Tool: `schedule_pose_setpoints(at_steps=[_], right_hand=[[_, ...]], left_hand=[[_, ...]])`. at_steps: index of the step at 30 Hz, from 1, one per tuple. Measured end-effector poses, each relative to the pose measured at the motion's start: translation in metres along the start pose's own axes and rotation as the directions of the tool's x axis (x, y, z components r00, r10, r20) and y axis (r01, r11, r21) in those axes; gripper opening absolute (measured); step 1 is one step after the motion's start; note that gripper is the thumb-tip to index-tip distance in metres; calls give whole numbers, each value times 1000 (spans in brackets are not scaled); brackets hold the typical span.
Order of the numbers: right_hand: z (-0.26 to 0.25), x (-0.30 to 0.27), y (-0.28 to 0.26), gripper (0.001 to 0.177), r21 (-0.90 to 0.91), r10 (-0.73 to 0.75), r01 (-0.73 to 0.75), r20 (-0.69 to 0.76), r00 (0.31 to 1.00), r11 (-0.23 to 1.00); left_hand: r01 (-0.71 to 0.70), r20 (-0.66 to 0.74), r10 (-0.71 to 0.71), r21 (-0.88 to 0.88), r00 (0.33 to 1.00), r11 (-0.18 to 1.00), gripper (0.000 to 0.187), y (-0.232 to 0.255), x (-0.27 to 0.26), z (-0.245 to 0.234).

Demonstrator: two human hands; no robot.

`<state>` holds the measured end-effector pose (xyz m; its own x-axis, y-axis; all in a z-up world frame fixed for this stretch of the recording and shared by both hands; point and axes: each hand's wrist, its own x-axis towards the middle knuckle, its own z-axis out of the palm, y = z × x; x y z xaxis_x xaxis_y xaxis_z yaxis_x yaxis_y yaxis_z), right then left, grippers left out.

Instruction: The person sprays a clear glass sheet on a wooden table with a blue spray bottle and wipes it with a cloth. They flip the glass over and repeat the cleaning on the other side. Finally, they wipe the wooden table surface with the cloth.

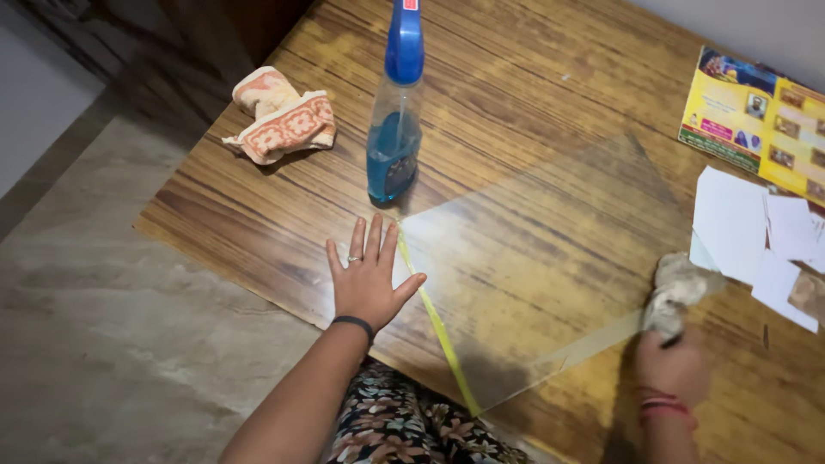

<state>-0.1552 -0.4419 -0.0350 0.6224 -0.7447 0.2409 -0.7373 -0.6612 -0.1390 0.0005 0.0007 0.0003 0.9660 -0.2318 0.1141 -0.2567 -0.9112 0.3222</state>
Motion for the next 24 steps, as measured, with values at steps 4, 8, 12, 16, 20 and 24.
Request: schedule_pose_setpoints(at_steps=[4,8,12,16,20,24], right_hand=[[-33,-86,-39,30,67,-96,90,85,992,994],[-65,-168,-73,30,189,-199,172,137,970,967],[-91,-210,-105,38,267,-290,200,359,887,943],[-109,-204,-140,26,435,-587,453,247,771,778],[-107,-168,-211,31,547,-796,693,-79,601,469],[-93,-143,-277,25,586,-830,715,-121,544,383]], left_hand=[[8,55,-8,-6,998,1000,95,-1,2,-2],[-8,56,10,-36,998,999,93,-3,2,-1],[-51,56,52,-28,997,998,76,-12,4,-2],[-115,74,119,-56,990,992,67,-26,3,-5],[-208,67,211,-58,975,976,60,-40,-9,-14],[-193,73,198,-68,978,979,60,-47,-22,-17]])
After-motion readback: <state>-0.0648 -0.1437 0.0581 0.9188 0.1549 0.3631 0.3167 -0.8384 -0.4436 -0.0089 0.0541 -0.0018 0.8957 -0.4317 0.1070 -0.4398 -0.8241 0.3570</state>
